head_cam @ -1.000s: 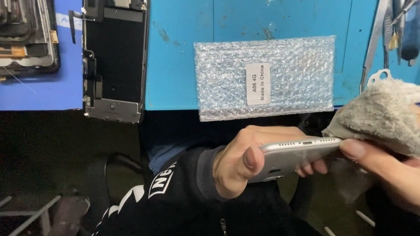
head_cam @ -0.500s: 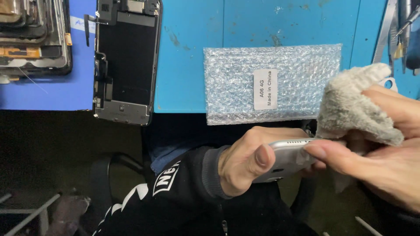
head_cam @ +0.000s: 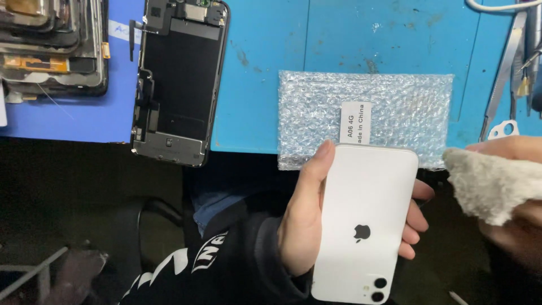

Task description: The recorder is cleaning the exterior of a white smartphone using a cloth and liquid cleaning solution.

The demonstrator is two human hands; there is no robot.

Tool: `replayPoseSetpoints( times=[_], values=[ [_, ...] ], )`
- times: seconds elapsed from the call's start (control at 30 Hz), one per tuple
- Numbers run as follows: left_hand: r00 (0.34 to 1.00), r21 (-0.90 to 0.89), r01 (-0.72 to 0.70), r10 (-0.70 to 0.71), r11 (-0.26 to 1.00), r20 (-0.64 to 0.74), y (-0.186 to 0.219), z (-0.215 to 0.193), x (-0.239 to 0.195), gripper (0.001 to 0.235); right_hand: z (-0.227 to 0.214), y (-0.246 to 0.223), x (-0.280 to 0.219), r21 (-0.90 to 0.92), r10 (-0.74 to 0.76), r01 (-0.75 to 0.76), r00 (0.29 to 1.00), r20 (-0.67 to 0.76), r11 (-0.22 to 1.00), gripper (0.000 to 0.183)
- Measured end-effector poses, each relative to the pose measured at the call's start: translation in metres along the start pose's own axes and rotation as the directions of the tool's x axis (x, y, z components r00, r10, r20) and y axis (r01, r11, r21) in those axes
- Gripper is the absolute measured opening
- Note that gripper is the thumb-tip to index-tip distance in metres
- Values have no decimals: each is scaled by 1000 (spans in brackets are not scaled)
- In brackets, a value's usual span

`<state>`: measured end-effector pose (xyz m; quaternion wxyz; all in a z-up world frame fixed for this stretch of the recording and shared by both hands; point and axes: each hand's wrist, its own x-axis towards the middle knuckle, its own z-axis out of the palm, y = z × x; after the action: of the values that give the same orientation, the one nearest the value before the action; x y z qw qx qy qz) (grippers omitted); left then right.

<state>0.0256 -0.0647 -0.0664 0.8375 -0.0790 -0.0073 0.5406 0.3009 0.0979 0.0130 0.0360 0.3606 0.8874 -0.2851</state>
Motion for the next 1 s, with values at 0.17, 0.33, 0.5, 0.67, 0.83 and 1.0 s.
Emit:
replayPoseSetpoints(
  times=[0.17,0.33,0.5,0.67,0.83,1.0],
  values=[
    [999,-109,-28,24,994,-35,-2,-5,5,92,16,-34,45,131,308,-338,930,202,932,39],
    [993,-48,-2,-4,999,-119,4,-13,12,92,13,-57,57,-153,-133,142,989,62,978,37],
    [984,134,14,11,991,-180,1,-22,14,93,24,-41,67,-153,-24,54,981,192,987,37],
    [989,38,-48,53,998,-138,1,-14,19,90,20,-60,68,-73,109,-100,985,135,992,31],
    [973,76,-16,33,997,-229,2,-12,20,94,20,-74,71,-235,-285,287,957,44,928,30],
    [969,148,5,32,989,-246,1,-12,19,95,16,-90,89,-284,-280,285,958,60,916,30]
  ],
)
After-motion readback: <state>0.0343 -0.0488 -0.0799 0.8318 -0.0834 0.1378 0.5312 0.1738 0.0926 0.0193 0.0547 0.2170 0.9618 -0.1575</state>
